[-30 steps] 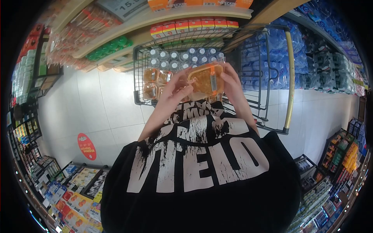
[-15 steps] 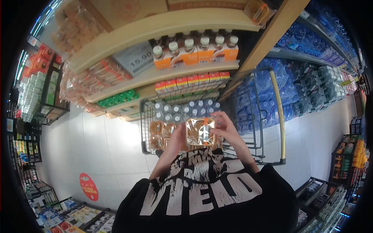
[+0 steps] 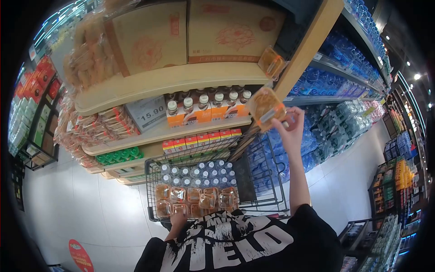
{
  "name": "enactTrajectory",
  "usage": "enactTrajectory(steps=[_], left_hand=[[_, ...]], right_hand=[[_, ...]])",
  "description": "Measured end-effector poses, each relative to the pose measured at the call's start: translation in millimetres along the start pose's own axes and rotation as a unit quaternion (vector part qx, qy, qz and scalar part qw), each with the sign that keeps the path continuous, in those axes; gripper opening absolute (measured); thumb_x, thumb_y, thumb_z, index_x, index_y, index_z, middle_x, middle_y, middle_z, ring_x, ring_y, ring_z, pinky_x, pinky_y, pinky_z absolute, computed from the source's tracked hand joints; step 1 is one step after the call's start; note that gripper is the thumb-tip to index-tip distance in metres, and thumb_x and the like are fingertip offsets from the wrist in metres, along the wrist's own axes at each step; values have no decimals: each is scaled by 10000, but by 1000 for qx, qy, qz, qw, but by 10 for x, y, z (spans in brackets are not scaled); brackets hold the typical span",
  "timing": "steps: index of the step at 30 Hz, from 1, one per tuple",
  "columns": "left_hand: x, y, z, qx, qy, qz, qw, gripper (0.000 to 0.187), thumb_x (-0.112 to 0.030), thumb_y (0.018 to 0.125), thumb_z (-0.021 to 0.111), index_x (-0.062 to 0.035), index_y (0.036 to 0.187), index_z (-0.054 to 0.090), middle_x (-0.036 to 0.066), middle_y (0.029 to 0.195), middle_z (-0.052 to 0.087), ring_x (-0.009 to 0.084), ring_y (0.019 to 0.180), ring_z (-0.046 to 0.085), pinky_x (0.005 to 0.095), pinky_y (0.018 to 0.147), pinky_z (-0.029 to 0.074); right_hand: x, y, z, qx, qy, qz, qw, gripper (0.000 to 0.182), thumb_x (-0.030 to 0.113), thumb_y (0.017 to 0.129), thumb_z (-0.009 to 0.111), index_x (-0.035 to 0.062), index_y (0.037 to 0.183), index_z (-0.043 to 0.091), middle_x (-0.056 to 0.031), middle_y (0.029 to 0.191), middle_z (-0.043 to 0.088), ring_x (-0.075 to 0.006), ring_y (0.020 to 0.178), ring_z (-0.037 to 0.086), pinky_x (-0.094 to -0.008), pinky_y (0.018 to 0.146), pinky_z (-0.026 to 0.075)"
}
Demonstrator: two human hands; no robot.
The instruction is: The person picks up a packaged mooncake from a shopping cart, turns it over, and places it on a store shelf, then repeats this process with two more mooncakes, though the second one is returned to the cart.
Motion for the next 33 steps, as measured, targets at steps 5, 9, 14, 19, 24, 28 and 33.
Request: enactTrajectory(steps=[5,9,14,19,24,28,33], left_hand=[[174,128,309,8,-9,8,1000,460,-410,817,387,-52,842,674,193,843,643,350,821,622,452,800,458],[221,127,319,29,-54,-24,998,478,-407,822,365,-47,857,678,203,838,640,356,839,616,471,853,420],[189,91,277,25,-38,-4,999,484,-406,822,361,-40,864,676,214,840,636,360,856,612,467,856,421],[174,80,202,22,-53,-28,998,494,-408,823,353,-34,863,675,219,866,632,366,875,606,461,846,429],[167,45,192,48,-52,-25,997,504,-416,820,344,-36,895,666,220,900,628,367,890,601,454,833,438],[195,81,257,49,-55,-26,997,509,-428,815,349,-37,911,662,214,901,630,365,892,600,454,838,435],[212,86,295,67,-59,-31,996,514,-443,810,350,-49,904,666,213,912,629,359,908,597,447,852,429]], right_hand=[[403,583,155,-11,-148,-94,984,453,-24,716,696,23,1052,397,-56,1044,422,-140,899,534,-241,684,559],[600,983,326,-39,-303,-210,929,449,89,678,750,18,1012,459,-81,984,469,-210,858,542,-328,681,510],[410,1266,565,-59,-608,-311,728,486,311,643,743,70,1003,524,-76,954,535,-271,1042,451,-419,885,302],[277,1298,535,-71,-651,-299,694,432,368,675,716,106,974,548,-66,978,544,-275,1086,429,-436,924,246],[338,1287,500,-76,-647,-284,704,460,374,650,722,86,957,538,-57,941,525,-266,1055,433,-437,921,234],[281,1334,506,-81,-646,-285,704,469,368,637,731,82,955,539,-61,958,513,-268,1050,433,-437,912,251],[253,1356,484,-93,-659,-277,693,476,373,637,729,87,967,542,-67,974,518,-267,1039,444,-430,902,274]])
Point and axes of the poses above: each hand's wrist, its own y-axis towards the middle knuckle, its own z-axis out of the palm, x = y × z, the point moved 9 cm from there along y, towards the middle knuckle
